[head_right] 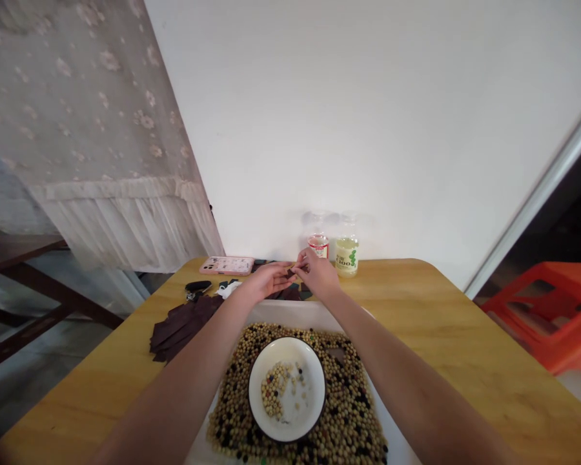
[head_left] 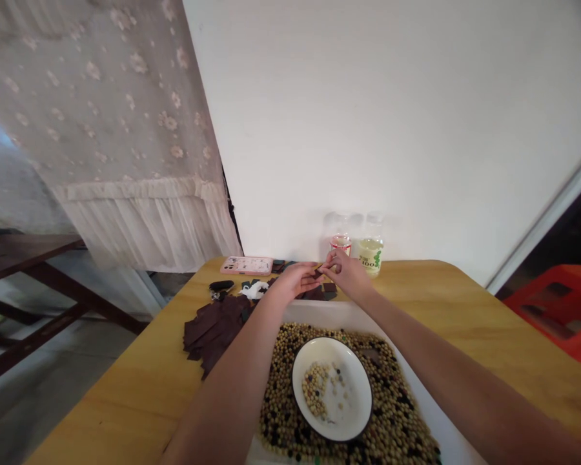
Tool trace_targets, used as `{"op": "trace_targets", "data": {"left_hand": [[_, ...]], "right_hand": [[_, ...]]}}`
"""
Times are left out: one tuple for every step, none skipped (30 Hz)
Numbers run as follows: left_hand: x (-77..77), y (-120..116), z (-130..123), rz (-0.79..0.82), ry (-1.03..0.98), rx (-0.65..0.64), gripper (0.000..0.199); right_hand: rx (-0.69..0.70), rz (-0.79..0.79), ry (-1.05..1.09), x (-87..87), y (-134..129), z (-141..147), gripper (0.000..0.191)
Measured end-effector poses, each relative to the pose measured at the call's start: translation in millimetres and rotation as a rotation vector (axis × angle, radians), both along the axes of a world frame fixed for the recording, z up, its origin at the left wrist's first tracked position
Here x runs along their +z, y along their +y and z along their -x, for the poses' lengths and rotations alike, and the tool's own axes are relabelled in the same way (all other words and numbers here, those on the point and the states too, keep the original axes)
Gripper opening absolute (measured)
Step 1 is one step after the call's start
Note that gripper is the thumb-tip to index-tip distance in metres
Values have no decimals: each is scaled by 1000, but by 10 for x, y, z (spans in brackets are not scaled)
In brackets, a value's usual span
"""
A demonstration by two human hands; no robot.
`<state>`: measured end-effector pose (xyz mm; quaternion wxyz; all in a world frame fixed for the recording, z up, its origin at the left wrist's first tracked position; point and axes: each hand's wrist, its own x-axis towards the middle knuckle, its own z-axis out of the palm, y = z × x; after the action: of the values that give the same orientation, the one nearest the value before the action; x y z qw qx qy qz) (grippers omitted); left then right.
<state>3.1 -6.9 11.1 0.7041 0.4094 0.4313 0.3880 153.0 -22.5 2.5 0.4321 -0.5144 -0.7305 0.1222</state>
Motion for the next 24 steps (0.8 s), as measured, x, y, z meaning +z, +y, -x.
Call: {"op": "trace_targets", "data": {"left_hand": [[2,-1,1,1,1,3,23],[4,-1,1,1,4,7,24],[7,-2,0,-1,6,11,24],[8,-3,-1,-3,7,13,24],[9,-2,-2,-6,7,12,25],[10,-1,-4,-6,10,10,25],[9,1,-4,-4,14,10,25],[6,5,-5,-3,19,10,25],[2,9,-4,-1,24,10,25],[-3,15,-2,-1,28,10,24],[-9,21,0,-4,28,9,24],[-16,27,2,-7,25,8,25],[-23,33,4,-9,23,5,25],[-29,37,5,-9,21,6,27],[-33,41,5,-8,19,9,27],[-35,44,4,-7,18,14,28],[-34,45,2,-5,16,17,28],[-31,46,-1,-3,14,19,29],[-26,46,-4,-1,13,21,29],[-21,45,-8,1,12,24,29],[-16,44,-10,3,11,27,29],[-13,43,-12,5,12,30,29],[-11,42,-13,7,12,33,28],[-11,40,-12,7,11,34,27]], "right_hand": [[-4,1,-3,3,-3,1,15],[-8,1,-6,5,-5,1,14],[-12,1,-8,6,-5,2,14],[-12,3,-7,6,-4,2,14],[-10,3,-5,4,-2,2,15],[-8,3,-1,1,2,2,15],[-4,2,1,-2,6,1,15],[-2,-1,2,-5,10,0,15],[0,-3,-2,-8,13,-1,16],[-1,-4,-7,-8,15,-2,16],[-6,-5,-15,-8,16,-2,16],[-13,-8,-22,-6,15,-1,16],[-20,-10,-27,-3,13,-1,17],[-23,-12,-29,1,11,1,17],[-23,-13,-28,4,10,2,17],[-22,-13,-26,6,9,2,17],[-20,-11,-25,7,10,3,17],[-21,-10,-25,7,11,2,17],[-25,-10,-26,7,14,1,17],[-30,-12,-27,6,16,-1,17],[-33,-13,-28,4,18,-3,17],[-33,-13,-27,3,21,-5,17],[-30,-10,-25,1,22,-7,18],[-27,-7,-22,0,24,-8,18]]}}
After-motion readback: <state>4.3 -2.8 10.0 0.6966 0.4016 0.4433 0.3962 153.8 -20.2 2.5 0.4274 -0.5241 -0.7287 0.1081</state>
